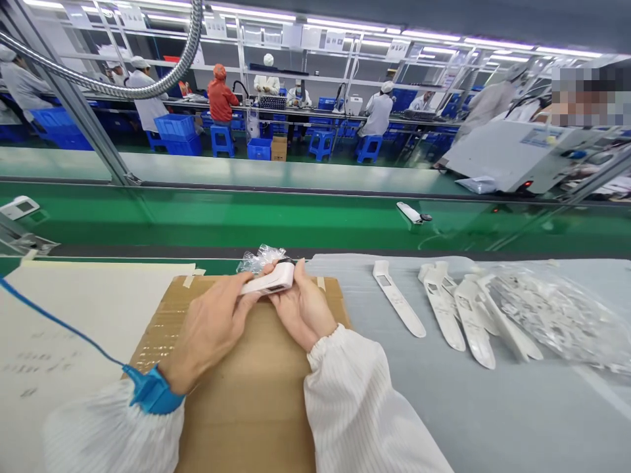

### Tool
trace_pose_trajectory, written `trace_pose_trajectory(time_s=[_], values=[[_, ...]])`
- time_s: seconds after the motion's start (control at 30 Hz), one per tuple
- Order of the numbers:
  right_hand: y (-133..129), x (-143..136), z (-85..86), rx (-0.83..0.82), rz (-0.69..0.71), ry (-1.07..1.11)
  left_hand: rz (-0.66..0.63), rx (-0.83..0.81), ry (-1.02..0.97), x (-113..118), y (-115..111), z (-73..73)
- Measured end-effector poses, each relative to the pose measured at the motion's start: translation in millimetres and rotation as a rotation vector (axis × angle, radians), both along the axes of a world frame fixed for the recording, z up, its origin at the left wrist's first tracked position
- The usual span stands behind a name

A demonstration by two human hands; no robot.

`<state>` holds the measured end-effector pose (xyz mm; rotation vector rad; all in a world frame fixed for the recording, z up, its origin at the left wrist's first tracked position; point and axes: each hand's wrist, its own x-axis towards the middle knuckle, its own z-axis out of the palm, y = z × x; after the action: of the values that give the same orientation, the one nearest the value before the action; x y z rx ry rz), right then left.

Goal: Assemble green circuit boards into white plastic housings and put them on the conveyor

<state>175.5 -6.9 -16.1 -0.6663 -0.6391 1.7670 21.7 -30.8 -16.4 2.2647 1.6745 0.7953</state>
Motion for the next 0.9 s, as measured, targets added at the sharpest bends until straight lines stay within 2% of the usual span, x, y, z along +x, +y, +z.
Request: trace_pose_trajectory(time_s=[0.07, 0.13, 0.23, 0.37, 0.5, 0.67, 0.77, 0.83, 0.9], values=[[-5.2, -9.3, -2.0, 0.085, 0.048, -0.031, 0.011, 0.125, -0.15, -3.0, 0.3, 0.8], [-10.6, -18.3, -5.0, 0.117, 0.062, -0.058, -0.041, 0.175, -0.239, -0.9, -2.5, 3.3], [-15.5, -26.5, -7.7, 0.11, 0.018, -0.059, -0.097, 0.207, -0.241, 6.7, -8.8, 10.4], [-16.0, -28.2, -4.8, 0.113, 0.011, -0.034, -0.091, 0.284, -0.227, 13.4, -12.7, 17.0], [-13.0, -22.4, -2.4, 0.061, 0.041, -0.059, -0.105, 0.308, -0.189, 9.7, -7.4, 9.7], [-4.2, -2.4, -2.9, 0.017, 0.031, 0.016, -0.163, 0.262, -0.107, -9.8, 4.9, -5.9], [1.8, 6.5, -4.2, 0.022, -0.046, 0.049, -0.175, 0.149, -0.187, -16.8, 9.0, -6.3], [4.0, 7.8, -5.4, 0.043, -0.068, 0.009, -0.155, -0.079, -0.391, -16.4, 10.0, -1.0], [4.7, 6.8, -6.7, 0.068, -0.035, -0.032, -0.086, -0.392, -0.719, -14.2, 10.7, 6.8]])
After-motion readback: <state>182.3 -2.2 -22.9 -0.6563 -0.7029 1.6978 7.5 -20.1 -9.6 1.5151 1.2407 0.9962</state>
